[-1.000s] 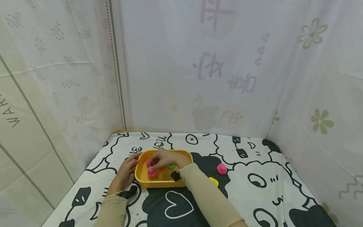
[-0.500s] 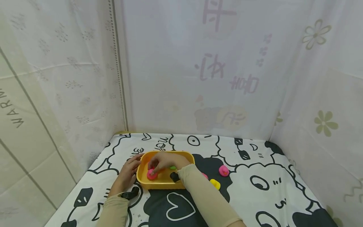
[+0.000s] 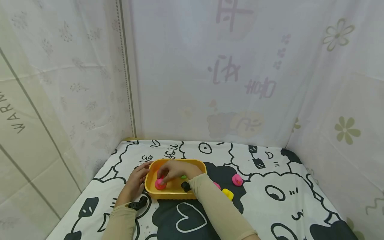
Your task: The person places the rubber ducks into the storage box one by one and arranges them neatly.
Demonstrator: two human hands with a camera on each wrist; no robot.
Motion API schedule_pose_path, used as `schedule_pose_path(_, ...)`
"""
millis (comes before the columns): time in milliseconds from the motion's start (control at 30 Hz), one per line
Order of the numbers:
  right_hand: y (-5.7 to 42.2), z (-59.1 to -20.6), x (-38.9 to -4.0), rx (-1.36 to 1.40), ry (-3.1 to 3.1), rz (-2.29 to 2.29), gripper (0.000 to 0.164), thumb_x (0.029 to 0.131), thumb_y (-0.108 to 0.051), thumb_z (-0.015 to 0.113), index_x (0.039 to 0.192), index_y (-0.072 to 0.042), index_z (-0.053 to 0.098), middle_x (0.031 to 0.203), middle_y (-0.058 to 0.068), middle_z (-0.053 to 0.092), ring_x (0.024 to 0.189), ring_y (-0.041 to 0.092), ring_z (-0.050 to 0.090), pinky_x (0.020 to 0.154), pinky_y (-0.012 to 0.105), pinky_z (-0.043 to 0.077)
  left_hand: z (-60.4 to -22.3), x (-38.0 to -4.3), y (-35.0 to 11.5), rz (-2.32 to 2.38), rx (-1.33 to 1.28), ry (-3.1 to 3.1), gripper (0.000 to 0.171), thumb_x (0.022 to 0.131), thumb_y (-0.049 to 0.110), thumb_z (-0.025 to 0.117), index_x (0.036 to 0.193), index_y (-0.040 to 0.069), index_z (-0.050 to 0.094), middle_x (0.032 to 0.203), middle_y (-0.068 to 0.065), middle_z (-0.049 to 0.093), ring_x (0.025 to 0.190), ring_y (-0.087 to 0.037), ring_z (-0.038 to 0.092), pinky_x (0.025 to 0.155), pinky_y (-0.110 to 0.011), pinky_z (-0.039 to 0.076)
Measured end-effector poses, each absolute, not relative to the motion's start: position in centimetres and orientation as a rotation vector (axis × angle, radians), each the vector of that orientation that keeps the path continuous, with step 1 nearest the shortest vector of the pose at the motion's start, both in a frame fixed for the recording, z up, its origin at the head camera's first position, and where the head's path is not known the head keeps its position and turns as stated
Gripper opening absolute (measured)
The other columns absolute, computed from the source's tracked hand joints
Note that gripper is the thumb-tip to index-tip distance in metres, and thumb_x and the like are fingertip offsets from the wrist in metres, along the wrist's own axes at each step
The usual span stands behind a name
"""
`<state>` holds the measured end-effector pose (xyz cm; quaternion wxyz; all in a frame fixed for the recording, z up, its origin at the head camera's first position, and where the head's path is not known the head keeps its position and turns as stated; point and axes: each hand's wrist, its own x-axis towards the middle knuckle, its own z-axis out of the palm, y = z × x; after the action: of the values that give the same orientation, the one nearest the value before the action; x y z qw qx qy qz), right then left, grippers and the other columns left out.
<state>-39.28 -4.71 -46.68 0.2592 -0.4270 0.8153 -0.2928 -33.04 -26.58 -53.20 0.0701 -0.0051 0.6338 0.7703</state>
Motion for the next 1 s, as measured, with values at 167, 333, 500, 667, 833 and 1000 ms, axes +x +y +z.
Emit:
schedule_pose_path(167, -4.5, -46.8, -38.8, -1.118, 2.188, -0.82, 0.026, 0.086, -0.018, 0.08, 0.11, -0.013, 0.073, 0.097, -0.011, 0.07, 0.09, 0.006, 0.063, 0.083, 0.02, 0.052, -53.7, -32.7, -26.5, 2.293, -0.037, 1.914, 0.05, 0.1, 0.018, 0.051, 0.15, 0.014, 0.046, 0.149, -0.012, 0.046, 0.126, -0.024, 0.052, 0.099, -0.03, 0.051)
schedule_pose_path(333, -4.5, -46.5, -38.7, -1.158, 2.239, -0.815, 0.024, 0.088, -0.021, 0.077, 0.11, -0.013, 0.073, 0.096, -0.013, 0.069, 0.089, 0.003, 0.063, 0.083, 0.018, 0.051, -53.6, -32.7, -26.6, 2.317, -0.043, 1.903, 0.05, 0.099, 0.017, 0.052, 0.149, 0.013, 0.047, 0.148, -0.012, 0.046, 0.127, -0.026, 0.052, 0.099, -0.031, 0.051)
schedule_pose_path(500, -3.9, -45.6, -38.6, -1.195, 2.286, -0.817, 0.027, 0.091, -0.031, 0.074, 0.112, -0.014, 0.074, 0.097, -0.015, 0.07, 0.091, 0.0, 0.063, 0.084, 0.019, 0.051, -53.4, -32.9, -26.8, 2.305, -0.037, 1.91, 0.051, 0.099, 0.018, 0.052, 0.149, 0.014, 0.046, 0.15, -0.011, 0.045, 0.127, -0.026, 0.051, 0.099, -0.031, 0.05)
schedule_pose_path(667, -2.7, -45.0, -38.8, -1.196, 2.256, -0.877, 0.038, 0.091, -0.04, 0.071, 0.118, -0.013, 0.073, 0.104, -0.016, 0.07, 0.098, 0.001, 0.062, 0.089, 0.021, 0.05, -53.3, -33.1, -26.9, 2.304, -0.025, 1.909, 0.051, 0.099, 0.019, 0.052, 0.15, 0.014, 0.045, 0.15, -0.012, 0.044, 0.129, -0.028, 0.049, 0.099, -0.031, 0.05)
schedule_pose_path(833, -1.1, -45.1, -38.9, -1.223, 2.255, -0.89, 0.038, 0.092, -0.042, 0.07, 0.117, -0.014, 0.073, 0.102, -0.016, 0.07, 0.095, 0.002, 0.064, 0.085, 0.021, 0.052, -53.3, -33.1, -26.8, 2.293, -0.057, 1.926, 0.053, 0.098, 0.019, 0.053, 0.15, 0.015, 0.045, 0.15, -0.012, 0.043, 0.13, -0.029, 0.048, 0.099, -0.03, 0.05)
schedule_pose_path(1000, 0.9, -45.1, -39.0, -1.2, 2.276, -0.942, 0.039, 0.092, -0.041, 0.07, 0.119, -0.012, 0.073, 0.103, -0.016, 0.071, 0.097, 0.001, 0.065, 0.087, 0.022, 0.053, -53.2, -33.1, -26.6, 2.264, -0.078, 1.975, 0.052, 0.098, 0.019, 0.053, 0.15, 0.016, 0.046, 0.15, -0.011, 0.043, 0.13, -0.03, 0.047, 0.099, -0.028, 0.05)
